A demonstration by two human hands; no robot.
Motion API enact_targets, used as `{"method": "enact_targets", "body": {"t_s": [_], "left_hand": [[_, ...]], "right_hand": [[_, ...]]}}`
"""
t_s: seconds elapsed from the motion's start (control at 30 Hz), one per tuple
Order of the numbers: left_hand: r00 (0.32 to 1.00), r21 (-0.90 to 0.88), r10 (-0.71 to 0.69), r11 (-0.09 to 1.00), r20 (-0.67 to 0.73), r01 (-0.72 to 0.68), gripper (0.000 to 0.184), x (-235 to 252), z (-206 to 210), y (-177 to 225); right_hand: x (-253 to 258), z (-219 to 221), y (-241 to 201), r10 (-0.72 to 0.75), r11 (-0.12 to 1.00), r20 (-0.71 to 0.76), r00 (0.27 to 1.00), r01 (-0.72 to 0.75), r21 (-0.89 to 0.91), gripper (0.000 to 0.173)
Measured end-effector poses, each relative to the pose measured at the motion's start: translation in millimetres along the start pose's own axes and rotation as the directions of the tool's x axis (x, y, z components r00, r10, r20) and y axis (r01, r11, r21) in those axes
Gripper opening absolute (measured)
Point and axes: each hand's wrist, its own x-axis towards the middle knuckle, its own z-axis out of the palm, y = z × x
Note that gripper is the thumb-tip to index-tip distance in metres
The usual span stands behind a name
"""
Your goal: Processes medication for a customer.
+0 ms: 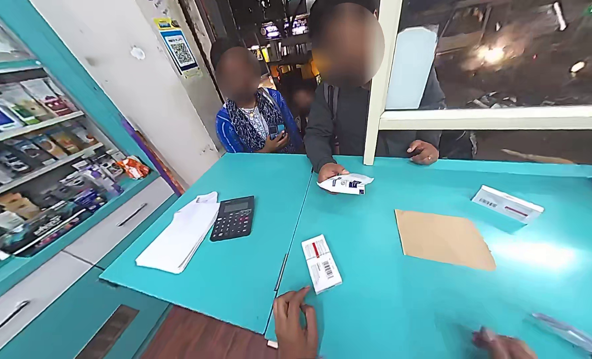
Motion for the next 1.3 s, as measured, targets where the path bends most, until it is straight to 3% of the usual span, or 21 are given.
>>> {"method": "enact_targets", "body": {"t_s": [0.1,0.17,0.2,0.23,0.27,0.3,0.4,0.5,0.53,0.57,0.6,0.63,0.67,0.7,0.73,0.77,0.8,0.87,0.93,1.1,1.3], "left_hand": [[1.0,-0.012,0.009,1.0,-0.028,-0.01,0.023,4,5,-2],[1.0,-0.02,-0.002,1.0,-0.021,0.001,0.022,-2,5,-1],[1.0,-0.018,-0.009,1.0,-0.012,0.009,0.022,-4,3,-1],[1.0,-0.018,-0.014,1.0,-0.003,0.014,0.023,-2,3,0],[1.0,-0.021,-0.013,1.0,0.004,0.013,0.024,3,6,0],[1.0,-0.023,-0.013,1.0,0.006,0.013,0.024,6,8,1],[1.0,0.0,-0.011,1.0,-0.013,0.011,0.024,-3,4,-1],[0.999,0.004,-0.004,1.0,-0.055,0.005,0.025,-1,7,-2],[0.999,-0.002,-0.007,1.0,-0.053,0.007,0.025,-1,7,-2],[0.999,-0.01,-0.008,1.0,-0.052,0.007,0.024,-1,7,-2],[0.998,-0.015,-0.007,1.0,-0.058,0.006,0.023,1,9,-2],[0.998,-0.017,-0.009,1.0,-0.061,0.008,0.023,1,9,-3],[0.998,-0.014,-0.013,1.0,-0.064,0.012,0.023,0,8,-3],[0.997,-0.011,-0.016,1.0,-0.071,0.015,0.023,0,8,-2],[0.997,-0.008,-0.017,1.0,-0.072,0.017,0.023,-1,8,-2],[0.998,-0.004,-0.018,1.0,-0.066,0.017,0.023,-2,7,-1],[0.998,0.006,-0.017,1.0,-0.065,0.017,0.023,-2,7,0],[0.997,0.024,-0.014,1.0,-0.077,0.015,0.023,3,8,0],[0.997,0.026,-0.017,0.999,-0.076,0.019,0.023,2,10,2],[0.997,0.047,0.016,0.999,-0.08,-0.012,0.021,5,6,-3],[0.998,0.044,-0.001,0.999,-0.07,0.004,0.025,-2,8,-1]], "right_hand": [[28,3,-25,0.198,0.911,0.069,0.978,-0.209,0.355,0.037],[42,9,-52,0.184,0.911,0.119,0.976,-0.214,0.353,0.035],[46,17,-61,0.065,0.98,0.146,0.987,-0.091,0.176,0.041],[52,28,-67,-0.106,0.988,0.198,0.974,0.126,-0.093,0.047],[61,42,-70,-0.235,0.89,0.266,0.935,0.317,-0.326,0.053],[66,54,-73,-0.298,0.788,0.335,0.894,0.429,-0.442,0.06],[64,82,-83,-0.326,0.659,0.489,0.809,0.565,-0.497,0.088],[83,89,-96,-0.37,0.713,0.607,0.703,0.634,-0.299,0.086],[89,86,-102,-0.374,0.797,0.642,0.669,0.586,-0.148,0.084],[96,82,-107,-0.375,0.894,0.661,0.65,0.443,0.072,0.084],[105,81,-110,-0.358,0.93,0.673,0.647,0.179,0.322,0.091],[110,84,-110,-0.326,0.854,0.665,0.672,-0.094,0.512,0.1],[112,88,-111,-0.248,0.772,0.654,0.715,-0.262,0.579,0.101],[115,91,-112,-0.136,0.814,0.632,0.763,-0.277,0.51,0.098],[113,96,-110,-0.063,0.949,0.589,0.806,-0.135,0.286,0.091],[108,100,-106,-0.083,0.993,0.548,0.833,0.114,-0.023,0.089],[102,107,-102,-0.186,0.894,0.504,0.843,0.358,-0.269,0.092],[97,120,-102,-0.357,0.684,0.437,0.826,0.549,-0.48,0.106],[94,120,-100,-0.376,0.607,0.453,0.809,0.584,-0.539,0.114],[96,121,-66,-0.215,0.636,0.588,0.78,0.568,-0.522,0.122],[97,110,-70,-0.081,0.62,0.666,0.741,0.561,-0.549,0.121]]}}
